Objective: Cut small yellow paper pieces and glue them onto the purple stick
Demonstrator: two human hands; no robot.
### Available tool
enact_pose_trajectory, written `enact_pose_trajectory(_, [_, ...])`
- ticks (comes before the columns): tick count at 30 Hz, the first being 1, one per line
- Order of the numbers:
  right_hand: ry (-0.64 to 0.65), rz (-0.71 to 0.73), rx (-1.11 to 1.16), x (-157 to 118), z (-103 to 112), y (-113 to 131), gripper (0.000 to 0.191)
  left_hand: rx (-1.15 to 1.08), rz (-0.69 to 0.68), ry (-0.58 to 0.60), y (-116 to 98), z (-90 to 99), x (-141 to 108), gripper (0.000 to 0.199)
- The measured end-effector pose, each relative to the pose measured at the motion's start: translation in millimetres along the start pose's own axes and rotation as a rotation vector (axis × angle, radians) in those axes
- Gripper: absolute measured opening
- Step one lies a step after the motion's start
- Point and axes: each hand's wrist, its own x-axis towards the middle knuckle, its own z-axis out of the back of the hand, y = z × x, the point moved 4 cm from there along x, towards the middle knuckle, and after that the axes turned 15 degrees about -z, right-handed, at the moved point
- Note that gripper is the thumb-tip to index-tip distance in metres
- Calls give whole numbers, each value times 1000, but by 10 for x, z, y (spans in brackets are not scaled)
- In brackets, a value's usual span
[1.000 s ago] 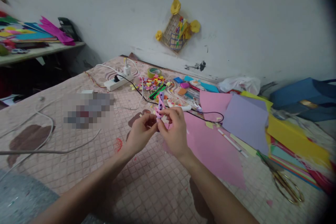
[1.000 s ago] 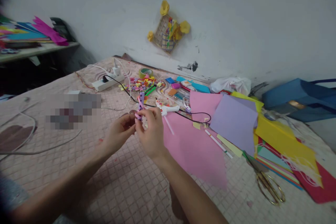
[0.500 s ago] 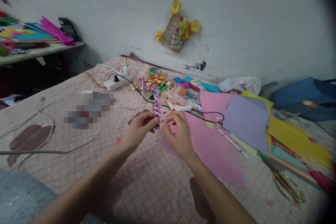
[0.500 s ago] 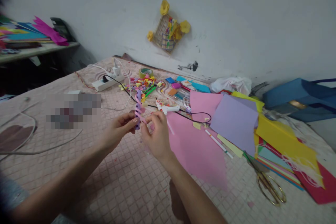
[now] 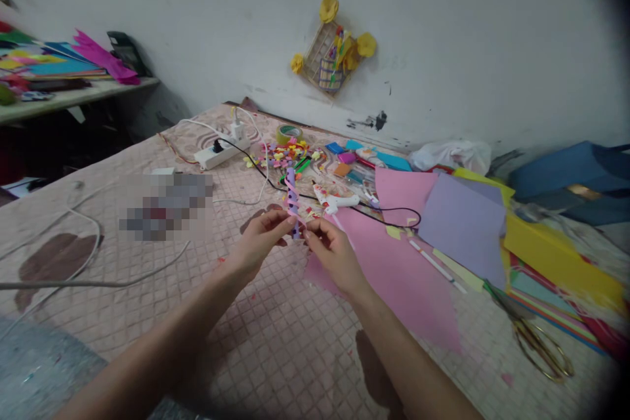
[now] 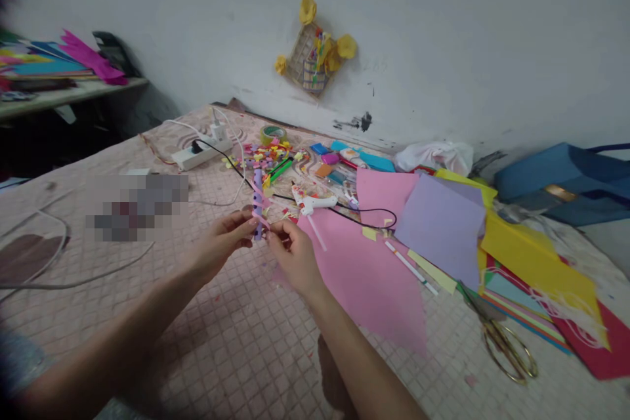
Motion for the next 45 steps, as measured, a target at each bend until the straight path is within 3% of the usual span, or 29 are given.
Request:
enact_pose_trajectory(8, [-145,198,-290,-63,-11,75,14,-92,66,-22,31,-27,-8,26])
enact_pose_trajectory(16, [-166,165,-322,-48,6,47,12,-148,107,-23,80,-18,-15,26])
enact_pose_trajectory(26, [-269,291,-688,-60,-11,63,18,-387,197,-26,224,-34,-3,23])
enact_pose_trajectory(35, [-124,150,-378,-41,-12,50,10,-340,233,-64,271,-1,-12,25])
enact_pose_trajectory(45, [-4,-121,61,130,36,-96,23,-290,200,9,240,-24,-30,31])
